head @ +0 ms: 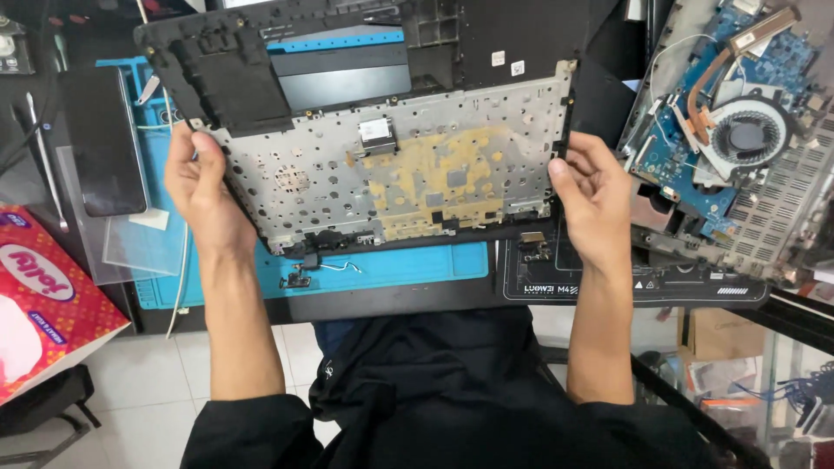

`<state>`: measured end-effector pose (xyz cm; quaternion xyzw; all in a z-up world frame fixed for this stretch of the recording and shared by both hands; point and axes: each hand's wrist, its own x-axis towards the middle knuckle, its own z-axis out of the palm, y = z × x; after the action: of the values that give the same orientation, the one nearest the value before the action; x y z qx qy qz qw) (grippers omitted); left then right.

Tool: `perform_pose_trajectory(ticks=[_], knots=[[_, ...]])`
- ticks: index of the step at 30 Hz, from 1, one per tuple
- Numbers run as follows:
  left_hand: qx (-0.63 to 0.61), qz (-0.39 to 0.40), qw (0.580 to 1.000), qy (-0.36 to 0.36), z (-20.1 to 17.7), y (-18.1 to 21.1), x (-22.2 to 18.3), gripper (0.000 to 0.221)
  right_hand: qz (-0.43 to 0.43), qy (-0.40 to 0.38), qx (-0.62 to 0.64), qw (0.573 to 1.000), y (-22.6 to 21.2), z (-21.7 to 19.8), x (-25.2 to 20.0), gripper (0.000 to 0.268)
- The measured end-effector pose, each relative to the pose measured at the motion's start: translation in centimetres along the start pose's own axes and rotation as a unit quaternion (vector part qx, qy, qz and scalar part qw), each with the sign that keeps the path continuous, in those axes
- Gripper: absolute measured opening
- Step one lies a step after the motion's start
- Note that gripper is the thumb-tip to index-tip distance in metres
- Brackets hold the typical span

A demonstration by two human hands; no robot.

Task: The person works at a repair bench on a partially disassembled Acer laptop. They lift and reposition the laptop chassis, detach small internal components and cables by hand, then use a screwdriver to unscrew parts from the chassis, handling small screws and connectors.

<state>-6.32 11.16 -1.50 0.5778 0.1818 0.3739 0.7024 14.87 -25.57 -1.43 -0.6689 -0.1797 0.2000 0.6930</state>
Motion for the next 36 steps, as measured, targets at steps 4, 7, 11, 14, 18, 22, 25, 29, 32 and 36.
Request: perform_pose_trajectory(ticks=[4, 7, 11, 14, 18, 22, 25, 29, 32, 36], knots=[[0.009, -0.006, 1.0, -0.004, 0.6, 0.1, 0.0, 0.025, 0.012, 0.006, -0.009, 1.0, 0.3, -0.7, -0.2, 0.03], [0.013, -0.016, 1.0, 0.002, 1.0, 0.2, -0.1, 0.027, 0.015, 0.004, -0.015, 1.0, -0.6, -0.5, -0.3, 0.03], [0.003, -0.025, 1.0, 0.007, 1.3, 0.1, -0.5, 0.025, 0.009, 0.01, -0.037, 0.999, -0.4, -0.6, -0.3, 0.031], [0.006, -0.031, 1.0, -0.002, 1.3, 0.0, -0.6, 0.027, 0.005, 0.001, -0.044, 0.999, -0.4, -0.5, -0.4, 0.033], [-0.002, -0.048, 0.999, -0.002, 0.8, -0.6, -0.8, 0.027, 0.024, 0.01, -0.054, 0.998, -0.2, -0.5, -0.6, 0.037], [-0.002, -0.036, 0.999, -0.009, 1.6, 0.0, -0.7, 0.028, 0.026, 0.011, -0.068, 0.997, -0.2, -0.7, -0.7, 0.036], [0.004, -0.039, 0.999, -0.002, 1.9, 0.2, -0.8, 0.027, 0.037, 0.015, -0.092, 0.995, -0.8, -0.4, -0.8, 0.036], [0.004, -0.038, 0.999, -0.008, 0.8, -1.1, -1.2, 0.025, 0.036, 0.016, -0.107, 0.994, -1.0, -0.2, -1.2, 0.036], [0.058, -0.04, 0.997, 0.005, 0.2, -1.9, -1.2, 0.024, 0.029, 0.025, -0.139, 0.99, -1.4, 0.1, -1.2, 0.035], [0.111, -0.039, 0.993, 0.0, 0.8, -1.5, -1.2, 0.023, 0.018, 0.04, -0.259, 0.965, -2.6, 0.1, -1.4, 0.03]])
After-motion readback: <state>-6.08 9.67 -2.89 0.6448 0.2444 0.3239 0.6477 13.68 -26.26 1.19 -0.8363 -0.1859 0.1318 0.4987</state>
